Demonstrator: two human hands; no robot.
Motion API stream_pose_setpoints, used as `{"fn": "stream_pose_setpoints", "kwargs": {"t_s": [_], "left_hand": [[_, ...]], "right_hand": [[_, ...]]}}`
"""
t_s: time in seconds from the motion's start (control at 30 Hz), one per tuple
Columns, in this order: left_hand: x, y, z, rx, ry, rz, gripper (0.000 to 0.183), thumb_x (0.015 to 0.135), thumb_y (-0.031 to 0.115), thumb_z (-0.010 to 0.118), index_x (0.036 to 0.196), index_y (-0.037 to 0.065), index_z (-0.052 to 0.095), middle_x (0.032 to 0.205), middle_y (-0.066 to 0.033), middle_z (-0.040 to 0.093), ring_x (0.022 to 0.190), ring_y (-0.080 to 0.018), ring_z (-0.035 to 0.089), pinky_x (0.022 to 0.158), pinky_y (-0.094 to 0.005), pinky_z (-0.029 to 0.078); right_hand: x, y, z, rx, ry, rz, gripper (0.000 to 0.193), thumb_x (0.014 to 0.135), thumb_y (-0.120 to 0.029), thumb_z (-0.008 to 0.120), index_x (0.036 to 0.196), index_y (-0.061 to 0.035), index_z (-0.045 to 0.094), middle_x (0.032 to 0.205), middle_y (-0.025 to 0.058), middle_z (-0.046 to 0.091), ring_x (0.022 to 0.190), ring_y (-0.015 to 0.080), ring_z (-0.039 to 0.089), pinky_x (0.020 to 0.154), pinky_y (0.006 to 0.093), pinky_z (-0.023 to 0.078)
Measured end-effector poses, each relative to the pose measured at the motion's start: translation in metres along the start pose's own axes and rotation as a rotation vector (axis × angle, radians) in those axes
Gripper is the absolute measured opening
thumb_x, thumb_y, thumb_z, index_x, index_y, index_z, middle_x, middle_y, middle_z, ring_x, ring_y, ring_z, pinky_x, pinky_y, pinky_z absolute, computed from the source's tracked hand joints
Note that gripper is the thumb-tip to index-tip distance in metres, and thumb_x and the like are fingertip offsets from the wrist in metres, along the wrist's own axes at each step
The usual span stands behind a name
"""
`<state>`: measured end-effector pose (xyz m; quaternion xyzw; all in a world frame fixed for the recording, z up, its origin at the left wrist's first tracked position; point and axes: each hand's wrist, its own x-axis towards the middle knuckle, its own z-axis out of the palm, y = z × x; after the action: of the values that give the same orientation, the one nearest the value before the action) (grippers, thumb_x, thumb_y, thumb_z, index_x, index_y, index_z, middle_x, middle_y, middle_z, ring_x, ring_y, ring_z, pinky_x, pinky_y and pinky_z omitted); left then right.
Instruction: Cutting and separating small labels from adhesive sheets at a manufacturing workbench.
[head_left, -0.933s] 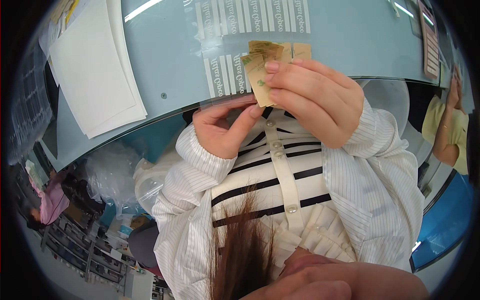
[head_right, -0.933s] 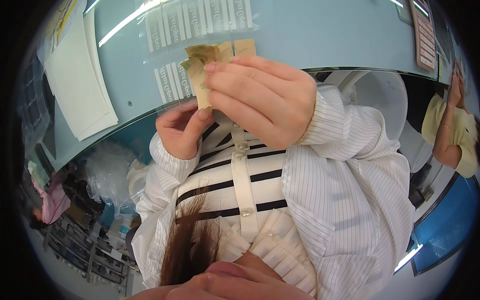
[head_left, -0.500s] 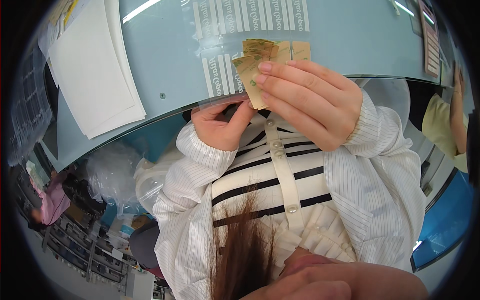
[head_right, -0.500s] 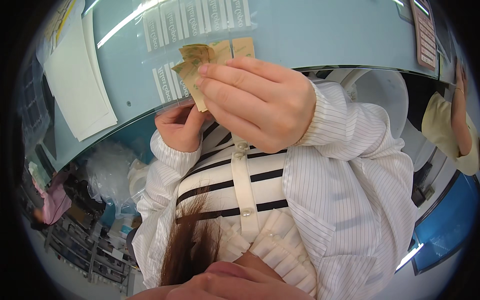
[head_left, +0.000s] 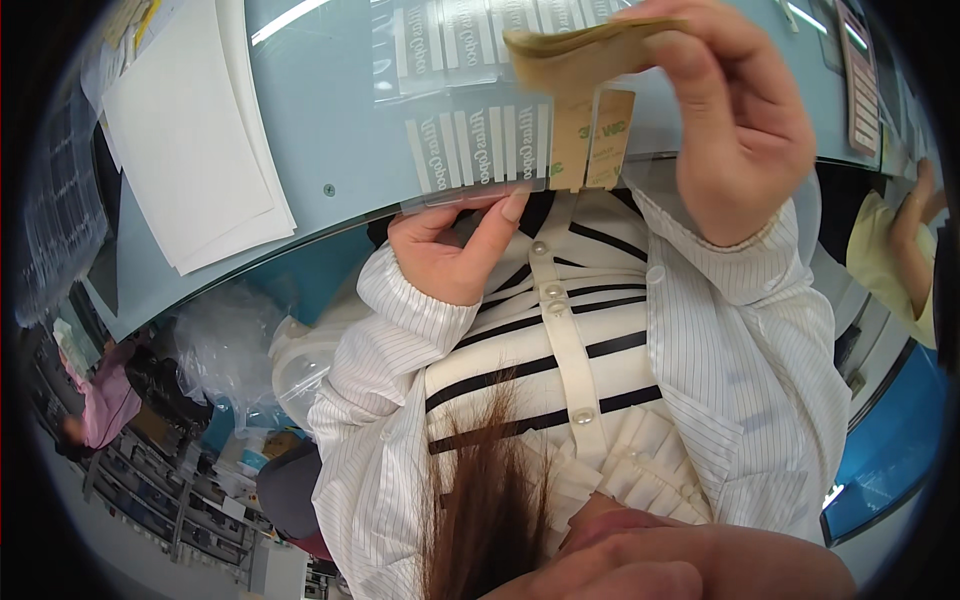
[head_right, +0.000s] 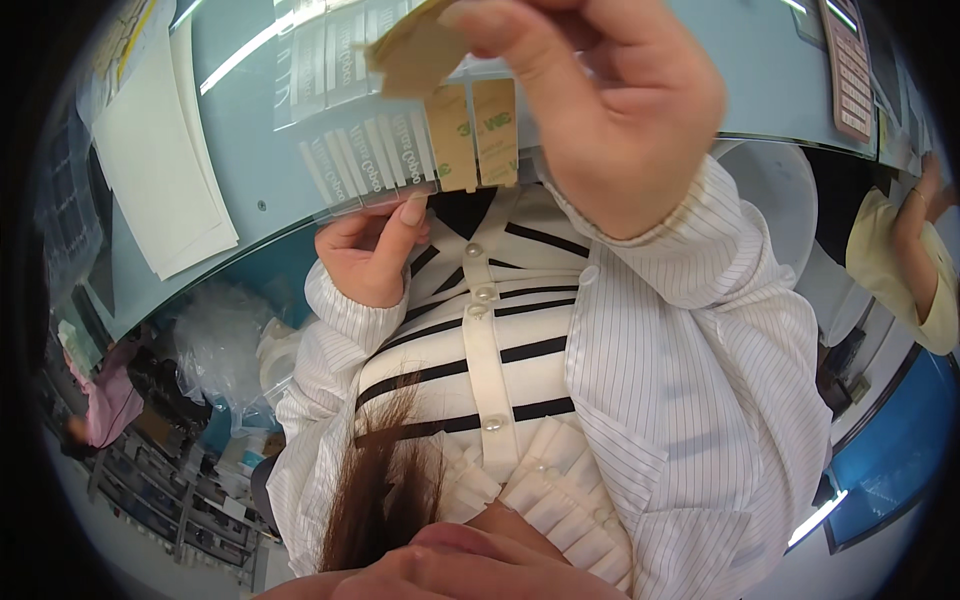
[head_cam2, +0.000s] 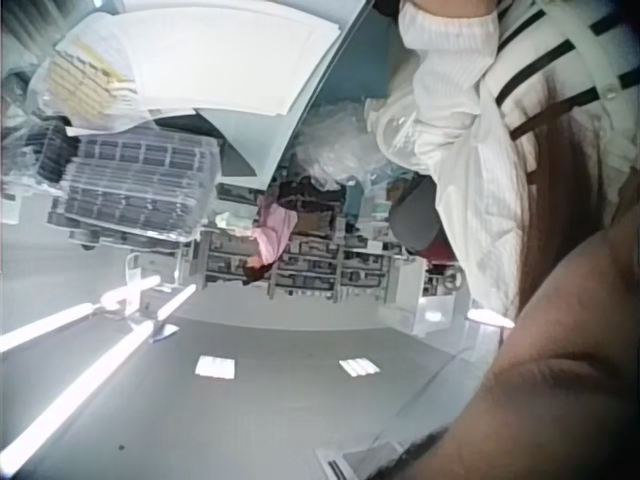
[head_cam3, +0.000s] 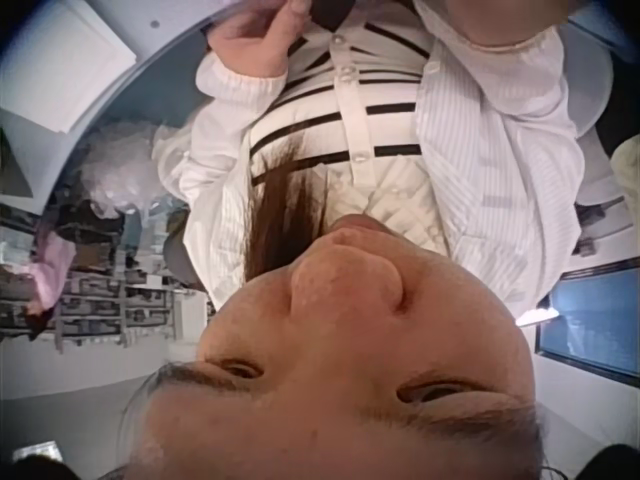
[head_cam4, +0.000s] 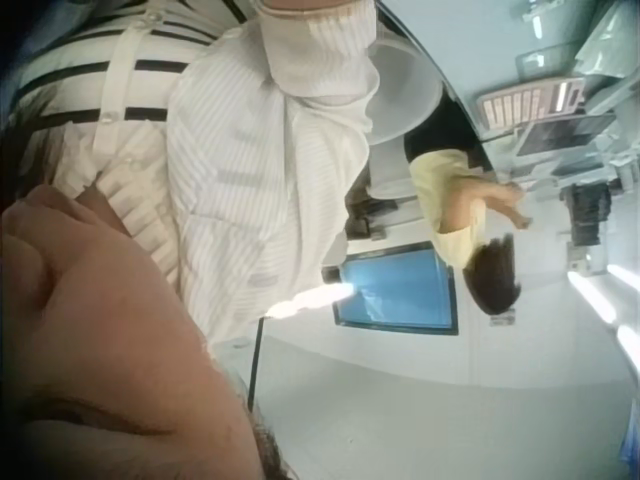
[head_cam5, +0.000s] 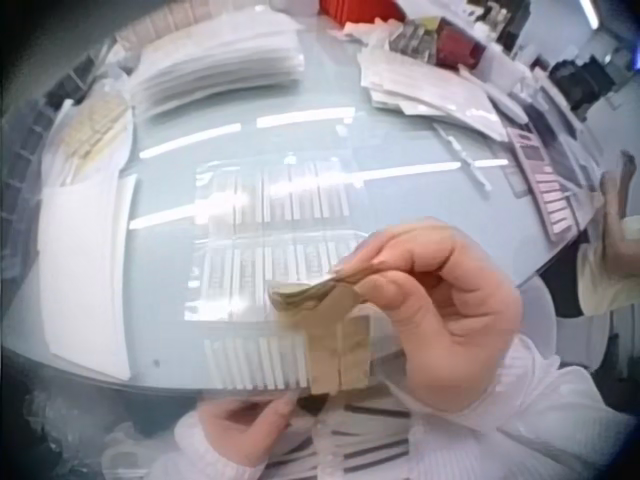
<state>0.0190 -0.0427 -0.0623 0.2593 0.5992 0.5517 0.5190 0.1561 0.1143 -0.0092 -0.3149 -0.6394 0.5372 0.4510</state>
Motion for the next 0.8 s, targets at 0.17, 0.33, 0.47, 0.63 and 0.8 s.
{"fn": "stream_pose_setpoints", "kwargs": {"t_s": [0.17, 0.33, 0.47, 0.63, 0.8], "left_hand": [[0.0, 0.0, 0.003, 0.004, -0.041, -0.005, 0.017, 0.084, 0.002, 0.073, 0.101, -0.001, 0.073, 0.09, -0.0058, 0.072, 0.08, -0.0108, 0.063, 0.075, -0.0254, 0.051], [0.004, 0.008, 0.015, 0.038, -0.13, 0.043, 0.018, 0.085, 0.0, 0.072, 0.103, -0.001, 0.073, 0.091, -0.0055, 0.072, 0.083, -0.0109, 0.064, 0.078, -0.0265, 0.051], [0.004, 0.01, 0.016, 0.006, -0.148, -0.004, 0.017, 0.087, -0.001, 0.069, 0.104, -0.001, 0.073, 0.091, -0.0053, 0.072, 0.082, -0.011, 0.064, 0.077, -0.0267, 0.052], [0.006, 0.009, 0.016, -0.011, -0.149, 0.019, 0.017, 0.087, 0.0, 0.069, 0.104, -0.001, 0.073, 0.093, -0.006, 0.072, 0.083, -0.0122, 0.065, 0.079, -0.0269, 0.052], [0.008, 0.004, 0.015, 0.024, -0.123, 0.066, 0.018, 0.085, 0.0, 0.07, 0.103, 0.0, 0.073, 0.095, -0.0065, 0.073, 0.087, -0.0133, 0.066, 0.081, -0.0276, 0.052]], "right_hand": [[-0.012, -0.005, -0.038, -0.45, -0.303, -0.51, 0.011, 0.096, 0.004, 0.053, 0.106, 0.0082, 0.056, 0.105, 0.0198, 0.064, 0.094, 0.03, 0.068, 0.083, 0.0375, 0.058], [-0.025, 0.006, -0.043, -0.626, -0.524, -0.705, 0.021, 0.083, 0.008, 0.066, 0.103, 0.0083, 0.059, 0.105, 0.02, 0.064, 0.093, 0.0349, 0.07, 0.08, 0.0402, 0.06], [-0.026, 0.007, -0.036, -0.71, -0.529, -0.741, 0.025, 0.078, 0.001, 0.073, 0.101, 0.0064, 0.062, 0.104, 0.0191, 0.067, 0.096, 0.0321, 0.07, 0.081, 0.0394, 0.059], [-0.025, 0.005, -0.039, -0.763, -0.585, -0.767, 0.029, 0.077, -0.007, 0.075, 0.1, 0.0045, 0.064, 0.105, 0.0173, 0.068, 0.1, 0.0318, 0.069, 0.083, 0.0394, 0.058], [-0.025, -0.003, -0.037, -0.798, -0.624, -0.74, 0.029, 0.076, -0.009, 0.073, 0.101, 0.0038, 0.065, 0.109, 0.0167, 0.068, 0.106, 0.0314, 0.067, 0.086, 0.0396, 0.056]]}}
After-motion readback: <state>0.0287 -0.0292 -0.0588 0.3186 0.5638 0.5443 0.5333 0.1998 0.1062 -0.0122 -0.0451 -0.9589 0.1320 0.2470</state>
